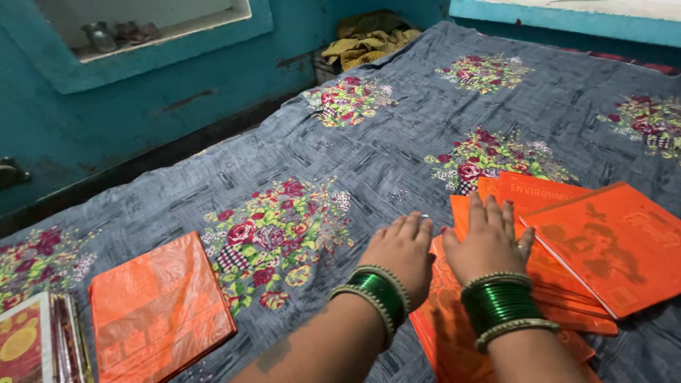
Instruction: The person sorts various books and orange covers on a bed, stacking them into different piles by hand.
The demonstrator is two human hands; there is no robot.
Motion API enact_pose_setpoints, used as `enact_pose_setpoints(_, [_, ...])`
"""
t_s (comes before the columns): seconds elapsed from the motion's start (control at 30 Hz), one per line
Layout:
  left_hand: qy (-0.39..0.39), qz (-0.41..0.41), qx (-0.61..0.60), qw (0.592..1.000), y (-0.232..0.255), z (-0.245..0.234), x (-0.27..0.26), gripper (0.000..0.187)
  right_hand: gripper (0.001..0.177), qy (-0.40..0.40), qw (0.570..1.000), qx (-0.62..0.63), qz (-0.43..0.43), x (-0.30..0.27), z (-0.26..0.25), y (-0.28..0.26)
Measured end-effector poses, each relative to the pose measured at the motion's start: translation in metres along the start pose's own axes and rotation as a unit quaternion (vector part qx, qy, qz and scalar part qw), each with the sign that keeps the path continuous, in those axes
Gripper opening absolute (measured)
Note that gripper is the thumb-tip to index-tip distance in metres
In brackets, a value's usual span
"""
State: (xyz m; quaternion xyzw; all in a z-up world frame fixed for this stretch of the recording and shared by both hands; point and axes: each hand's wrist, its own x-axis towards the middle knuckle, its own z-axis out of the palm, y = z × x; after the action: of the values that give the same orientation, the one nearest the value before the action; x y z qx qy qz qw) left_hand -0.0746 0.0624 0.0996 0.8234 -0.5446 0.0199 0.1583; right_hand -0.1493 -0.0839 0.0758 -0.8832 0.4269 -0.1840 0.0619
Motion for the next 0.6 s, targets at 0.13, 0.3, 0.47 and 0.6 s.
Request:
enact_pose_setpoints(0.13, [-0.001,0.013,-0.014,1.0,0.024,0.015,0.022,0.058,0.084,-0.009,0.999,-0.049,0.0,0.02,0.001,0.041])
enact_pose_setpoints(0.3, [-0.033,0.019,-0.023,0.999,0.043,0.019,0.041,0.061,0.086,-0.066,0.991,-0.109,0.044,0.046,0.015,0.091])
enact_pose_setpoints(0.47, [-0.021,0.045,-0.011,0.999,0.05,0.023,0.054,0.06,0.086,-0.1,0.968,-0.224,0.043,0.058,0.029,0.135])
enact_pose_setpoints(0.6, [-0.029,0.049,-0.013,0.998,0.052,0.028,0.06,0.061,0.072,-0.115,0.954,-0.273,0.057,0.07,0.045,0.159])
